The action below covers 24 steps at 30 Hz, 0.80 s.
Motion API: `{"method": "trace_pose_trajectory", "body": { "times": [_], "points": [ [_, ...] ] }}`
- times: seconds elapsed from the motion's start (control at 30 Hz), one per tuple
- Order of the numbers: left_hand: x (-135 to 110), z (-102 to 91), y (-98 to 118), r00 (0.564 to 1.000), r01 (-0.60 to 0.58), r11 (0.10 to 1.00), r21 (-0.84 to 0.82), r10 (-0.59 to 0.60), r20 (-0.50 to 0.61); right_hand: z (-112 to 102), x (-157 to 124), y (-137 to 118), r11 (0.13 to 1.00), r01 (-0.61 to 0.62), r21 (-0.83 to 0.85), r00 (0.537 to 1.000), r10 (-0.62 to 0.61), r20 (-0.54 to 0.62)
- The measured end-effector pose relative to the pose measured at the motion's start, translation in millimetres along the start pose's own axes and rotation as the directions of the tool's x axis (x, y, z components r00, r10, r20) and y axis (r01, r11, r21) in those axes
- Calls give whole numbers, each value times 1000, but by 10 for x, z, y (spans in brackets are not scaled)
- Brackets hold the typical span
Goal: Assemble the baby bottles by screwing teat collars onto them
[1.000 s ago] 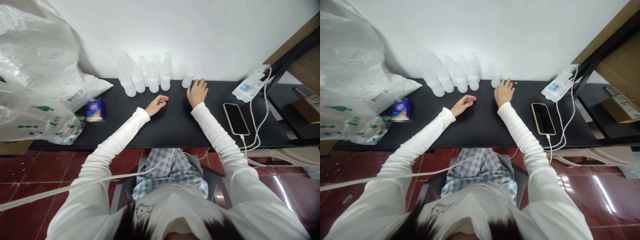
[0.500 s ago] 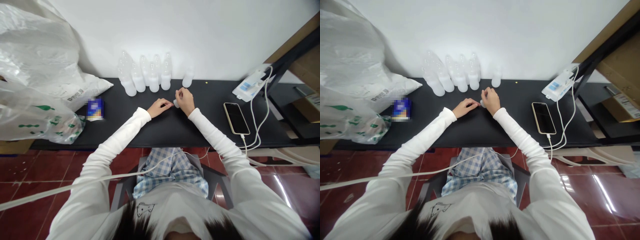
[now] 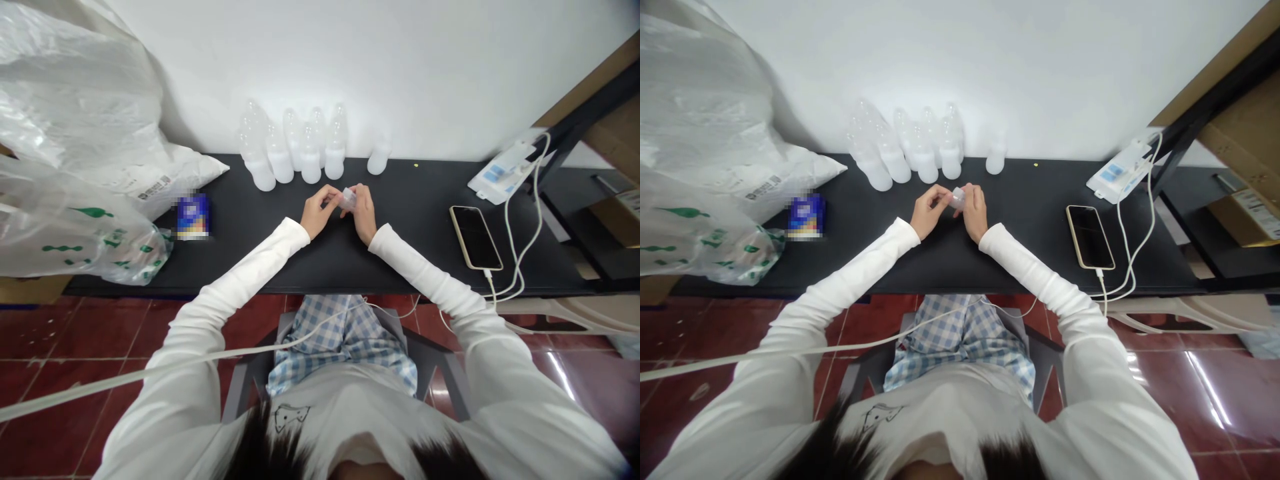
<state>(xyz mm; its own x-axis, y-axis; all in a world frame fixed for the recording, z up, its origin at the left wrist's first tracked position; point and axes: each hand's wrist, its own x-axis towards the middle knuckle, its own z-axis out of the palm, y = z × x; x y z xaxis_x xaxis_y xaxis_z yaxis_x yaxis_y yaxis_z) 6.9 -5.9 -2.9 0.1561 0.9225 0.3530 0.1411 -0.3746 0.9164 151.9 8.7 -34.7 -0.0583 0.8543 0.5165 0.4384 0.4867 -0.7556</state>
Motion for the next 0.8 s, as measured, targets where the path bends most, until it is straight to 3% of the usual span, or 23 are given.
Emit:
{"method": "trace_pose_trajectory", "body": {
  "times": [0.1, 0.13, 0.23, 0.33, 0.43, 0.57, 0.8],
  "points": [
    [26, 24, -22, 996, 82, 992, -96, -83, -15, -29, -24, -147, 978, -174, 114, 980, 184, -77],
    [34, 37, -20, 995, 101, 986, -132, -103, -7, -47, -22, -189, 977, -182, 110, 976, 193, -100],
    [44, 90, 18, 990, 137, 963, -230, -138, 11, -101, 0, -252, 997, -79, 6, 984, 79, -157],
    [27, 148, 75, 983, 167, 930, -327, -183, -19, -148, 23, -225, 993, 42, -111, 989, -57, -137],
    [12, 171, 117, 959, 242, 879, -411, -280, -35, -204, 52, -148, 960, 178, -215, 984, -177, 23],
    [45, 125, 117, 912, 381, 784, -490, -407, 58, -311, 139, -64, 893, 380, -242, 906, -306, 294],
    [144, 14, 20, 846, 518, 670, -532, -494, 201, -435, 209, -113, 847, 501, -176, 800, -377, 466]
  ]
}}
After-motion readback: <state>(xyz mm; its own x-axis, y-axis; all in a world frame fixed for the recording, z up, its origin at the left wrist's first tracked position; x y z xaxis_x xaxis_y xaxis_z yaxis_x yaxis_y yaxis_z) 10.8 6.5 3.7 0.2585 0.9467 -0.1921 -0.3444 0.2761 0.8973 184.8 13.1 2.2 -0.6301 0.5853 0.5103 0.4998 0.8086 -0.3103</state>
